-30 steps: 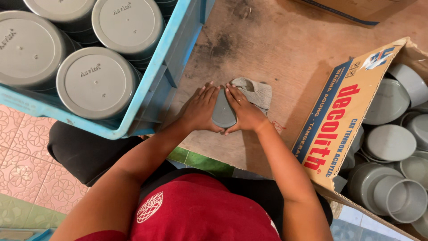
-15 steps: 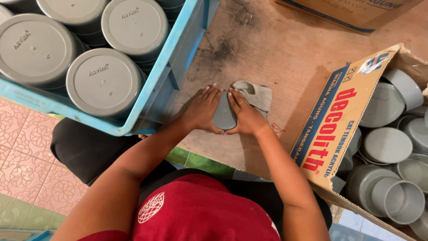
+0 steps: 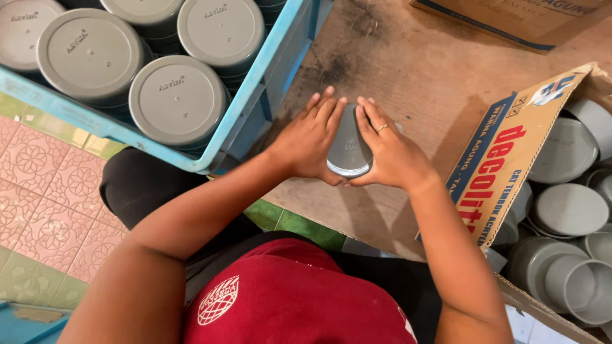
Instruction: The person cleans grey PVC pipe caps using a cloth and then organizes them into a blue plastic crate and cardboard boxes.
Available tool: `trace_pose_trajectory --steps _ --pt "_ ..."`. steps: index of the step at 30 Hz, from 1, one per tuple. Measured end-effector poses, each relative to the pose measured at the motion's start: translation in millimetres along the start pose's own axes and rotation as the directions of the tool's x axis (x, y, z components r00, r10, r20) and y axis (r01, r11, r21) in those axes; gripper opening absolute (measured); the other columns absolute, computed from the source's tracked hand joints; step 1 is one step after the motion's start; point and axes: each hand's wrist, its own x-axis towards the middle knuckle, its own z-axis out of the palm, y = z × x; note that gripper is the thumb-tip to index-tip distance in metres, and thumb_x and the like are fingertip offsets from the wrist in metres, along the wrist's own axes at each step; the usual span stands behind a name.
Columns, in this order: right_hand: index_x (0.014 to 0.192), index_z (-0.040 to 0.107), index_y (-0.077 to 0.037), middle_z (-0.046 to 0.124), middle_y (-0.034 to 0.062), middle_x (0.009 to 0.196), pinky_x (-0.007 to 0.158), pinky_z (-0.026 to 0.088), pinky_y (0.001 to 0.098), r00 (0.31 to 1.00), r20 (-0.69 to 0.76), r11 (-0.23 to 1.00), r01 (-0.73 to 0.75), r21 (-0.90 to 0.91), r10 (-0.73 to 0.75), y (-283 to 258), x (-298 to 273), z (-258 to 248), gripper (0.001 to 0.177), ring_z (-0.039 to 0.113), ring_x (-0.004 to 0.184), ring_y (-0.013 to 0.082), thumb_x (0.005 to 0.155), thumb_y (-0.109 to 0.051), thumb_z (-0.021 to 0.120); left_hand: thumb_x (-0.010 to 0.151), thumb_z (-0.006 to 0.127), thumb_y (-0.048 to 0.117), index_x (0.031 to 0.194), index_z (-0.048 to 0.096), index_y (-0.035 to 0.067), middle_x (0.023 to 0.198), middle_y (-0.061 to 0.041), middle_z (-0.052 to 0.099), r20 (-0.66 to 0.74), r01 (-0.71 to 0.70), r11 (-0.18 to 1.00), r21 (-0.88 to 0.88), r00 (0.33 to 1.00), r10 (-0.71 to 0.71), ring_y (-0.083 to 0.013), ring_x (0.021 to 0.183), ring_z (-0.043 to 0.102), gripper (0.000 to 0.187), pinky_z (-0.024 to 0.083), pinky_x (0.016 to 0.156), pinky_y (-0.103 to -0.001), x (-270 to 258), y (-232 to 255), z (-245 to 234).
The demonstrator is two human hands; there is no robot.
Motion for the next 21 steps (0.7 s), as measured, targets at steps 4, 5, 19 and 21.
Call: trace_pose_trajectory --steps 4,5,19,21 --pt "0.134 0.023 0.005 0.019 0.0193 0.142 0.11 0.018 0.0384 1.0 -0.016 1.0 0.02 -0.018 -0.02 -18.3 9.8 -35.6 0.13 0.021 0.131 0.035 0.035 -0.06 0.076 0.039 0.058 0.083 0.133 0.019 -0.009 0.13 -0.023 0.033 0.013 0.024 1.0 -0.013 1.0 -0.024 -0.0355 0.132 0.021 0.138 0.011 0.11 -0.039 -3.8 0.1 -30.4" --pt "0.134 0.023 0.006 0.019 0.0196 0.142 0.11 0.018 0.0379 0.999 -0.029 0.999 0.033 -0.022 -0.034 -23.3 12.9 -43.9 0.13 0.021 0.131 0.0351 0.036 -0.06 0.076 0.038 0.059 0.083 0.133 0.02 -0.01 0.129 -0.023 0.034 -0.023 0.021 1.0 -0.004 1.0 -0.021 -0.0362 0.131 0.023 0.139 0.012 0.11 -0.039 -5.2 -0.9 -36.8" --pt "0.134 0.023 0.009 0.022 0.0216 0.141 0.104 0.03 0.0425 0.968 -0.083 0.968 0.229 -0.104 -0.237 -79.2 81.6 -94.3 0.117 0.022 0.132 0.0323 0.052 -0.055 0.078 0.05 0.064 0.081 0.128 0.023 -0.015 0.126 -0.027 0.038 -0.228 0.0 0.999 0.043 0.974 0.01 -0.0393 0.128 0.02 0.13 0.017 0.107 -0.043 -42.0 -52.9 -102.6" --pt "0.134 0.021 0.009 0.02 0.0234 0.141 0.107 0.024 0.0423 0.964 -0.061 0.964 0.253 -0.08 -0.258 -83.1 94.7 -94.2 0.12 0.02 0.132 0.0339 0.05 -0.052 0.08 0.051 0.064 0.083 0.129 0.021 -0.015 0.127 -0.03 0.037 -0.214 0.026 0.997 0.067 0.977 -0.011 -0.0394 0.128 0.022 0.132 0.017 0.107 -0.043 -47.6 -62.4 -107.9"
